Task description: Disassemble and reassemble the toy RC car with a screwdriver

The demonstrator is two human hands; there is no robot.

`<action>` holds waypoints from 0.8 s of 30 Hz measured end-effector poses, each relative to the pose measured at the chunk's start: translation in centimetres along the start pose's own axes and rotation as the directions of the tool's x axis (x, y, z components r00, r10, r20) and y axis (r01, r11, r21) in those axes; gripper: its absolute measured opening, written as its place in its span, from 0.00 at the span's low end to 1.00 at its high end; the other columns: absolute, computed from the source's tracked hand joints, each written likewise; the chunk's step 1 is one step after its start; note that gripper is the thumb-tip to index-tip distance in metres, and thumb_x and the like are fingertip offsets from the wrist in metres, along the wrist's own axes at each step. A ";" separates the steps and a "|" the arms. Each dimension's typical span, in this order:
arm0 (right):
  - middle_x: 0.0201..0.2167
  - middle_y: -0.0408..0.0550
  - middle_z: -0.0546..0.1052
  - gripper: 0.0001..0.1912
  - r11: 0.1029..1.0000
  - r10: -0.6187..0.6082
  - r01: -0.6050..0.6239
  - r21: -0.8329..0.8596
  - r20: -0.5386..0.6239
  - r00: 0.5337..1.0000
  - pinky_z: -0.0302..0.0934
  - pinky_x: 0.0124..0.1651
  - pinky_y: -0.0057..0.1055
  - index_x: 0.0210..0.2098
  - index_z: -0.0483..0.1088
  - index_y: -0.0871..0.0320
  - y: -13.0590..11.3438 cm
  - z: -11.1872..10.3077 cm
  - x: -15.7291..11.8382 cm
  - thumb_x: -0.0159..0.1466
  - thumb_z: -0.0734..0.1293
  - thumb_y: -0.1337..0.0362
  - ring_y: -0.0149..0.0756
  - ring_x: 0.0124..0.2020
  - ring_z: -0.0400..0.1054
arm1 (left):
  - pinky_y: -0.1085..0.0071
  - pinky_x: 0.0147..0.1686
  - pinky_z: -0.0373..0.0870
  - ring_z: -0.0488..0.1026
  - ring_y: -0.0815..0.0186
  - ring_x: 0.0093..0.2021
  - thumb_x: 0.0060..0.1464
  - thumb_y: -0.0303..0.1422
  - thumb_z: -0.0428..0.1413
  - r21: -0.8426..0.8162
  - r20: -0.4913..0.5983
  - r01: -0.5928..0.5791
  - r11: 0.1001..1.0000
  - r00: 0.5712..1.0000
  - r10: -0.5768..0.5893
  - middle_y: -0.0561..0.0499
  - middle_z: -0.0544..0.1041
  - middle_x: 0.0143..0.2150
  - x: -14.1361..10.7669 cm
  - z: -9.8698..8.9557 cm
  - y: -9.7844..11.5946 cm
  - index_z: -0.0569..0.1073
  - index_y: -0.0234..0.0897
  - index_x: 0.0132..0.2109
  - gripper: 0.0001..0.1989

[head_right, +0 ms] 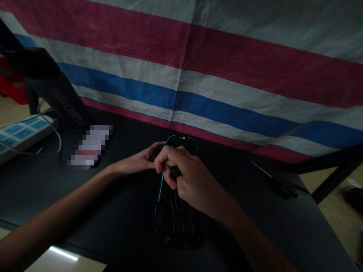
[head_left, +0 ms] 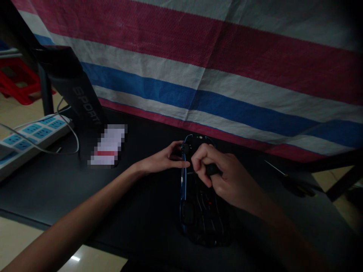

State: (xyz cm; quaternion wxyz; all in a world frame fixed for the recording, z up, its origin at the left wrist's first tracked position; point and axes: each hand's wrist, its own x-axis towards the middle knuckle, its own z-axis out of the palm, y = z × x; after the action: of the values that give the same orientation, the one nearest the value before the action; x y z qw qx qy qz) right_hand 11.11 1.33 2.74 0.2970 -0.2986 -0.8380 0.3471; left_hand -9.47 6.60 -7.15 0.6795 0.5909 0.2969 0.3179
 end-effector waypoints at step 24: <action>0.41 0.45 0.69 0.21 0.865 0.496 -0.415 0.281 -0.361 0.790 0.70 0.46 0.39 0.51 0.63 0.52 7.3 -6.4 -4.4 0.57 0.60 0.64 0.36 0.39 0.69 | 0.50 0.72 0.53 0.64 0.51 0.70 0.54 0.33 0.69 -0.160 -0.126 0.030 0.987 0.991 -0.050 0.38 0.69 0.69 0.1 1.5 -0.3 0.57 0.41 0.74 0.46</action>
State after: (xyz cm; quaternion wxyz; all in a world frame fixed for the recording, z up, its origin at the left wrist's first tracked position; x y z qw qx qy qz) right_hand 20.61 5.05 -0.29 0.4048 -0.5308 -0.6198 0.4127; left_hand -8.24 5.76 -7.31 0.7095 0.5075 0.3261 0.3642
